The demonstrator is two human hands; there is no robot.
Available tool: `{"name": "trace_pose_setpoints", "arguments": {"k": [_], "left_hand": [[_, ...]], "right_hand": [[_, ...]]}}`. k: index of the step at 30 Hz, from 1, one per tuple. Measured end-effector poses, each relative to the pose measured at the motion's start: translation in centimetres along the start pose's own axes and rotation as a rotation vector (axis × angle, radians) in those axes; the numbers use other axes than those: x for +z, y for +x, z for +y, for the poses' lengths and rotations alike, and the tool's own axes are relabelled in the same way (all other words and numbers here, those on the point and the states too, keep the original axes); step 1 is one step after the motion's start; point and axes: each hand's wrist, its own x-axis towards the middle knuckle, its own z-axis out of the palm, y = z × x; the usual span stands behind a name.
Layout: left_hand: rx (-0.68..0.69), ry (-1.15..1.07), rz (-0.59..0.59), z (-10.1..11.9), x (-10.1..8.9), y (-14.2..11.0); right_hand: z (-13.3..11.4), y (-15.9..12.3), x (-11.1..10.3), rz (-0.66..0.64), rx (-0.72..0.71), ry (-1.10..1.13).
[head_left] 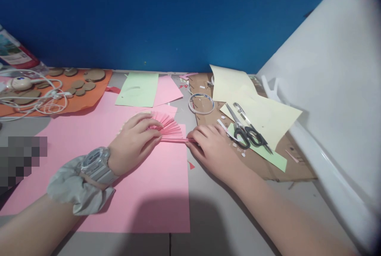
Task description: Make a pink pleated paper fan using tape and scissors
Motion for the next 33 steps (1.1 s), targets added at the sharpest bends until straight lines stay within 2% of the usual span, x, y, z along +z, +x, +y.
{"name": "trace_pose_setpoints", "arguments": {"k": [4,8,10,14,19,27,31,33], "left_hand": [[-0.070,-0.022,0.071,0.0,-0.3,0.0],[-0.278,-0.054,0.305,-0.7,-1.0,-0.3],[-0.374,-0.064,0.374,-1.2,-1.3,-0.5],[-0.474,-0.092,0.373,-1.8,-1.4,-0.5],[-0.382,-0.129,0.333,-1.8,-1.1,-0.4],[-0.144,-0.064,0.337,-1.2,-1.2,-0.2],[-0.015,-0.075,0.377,0.1,-1.4,-0.5],[0.041,-0.203,0.305,1.4,-1.4,-0.7]], "right_hand": [[0.1,0.0,0.1,0.004,0.000,-0.004],[0.3,-0.1,0.3,0.034,0.012,-0.016],[0.4,-0.2,0.4,0.070,0.035,-0.035],[0.8,-0.4,0.5,0.126,0.095,-0.085],[0.8,-0.4,0.4,0.161,0.133,-0.085],[0.7,-0.2,0.3,0.083,0.161,-0.005],[0.5,-0.1,-0.1,0.056,0.182,0.148],[0.2,-0.1,-0.4,0.053,0.214,0.281]]}}
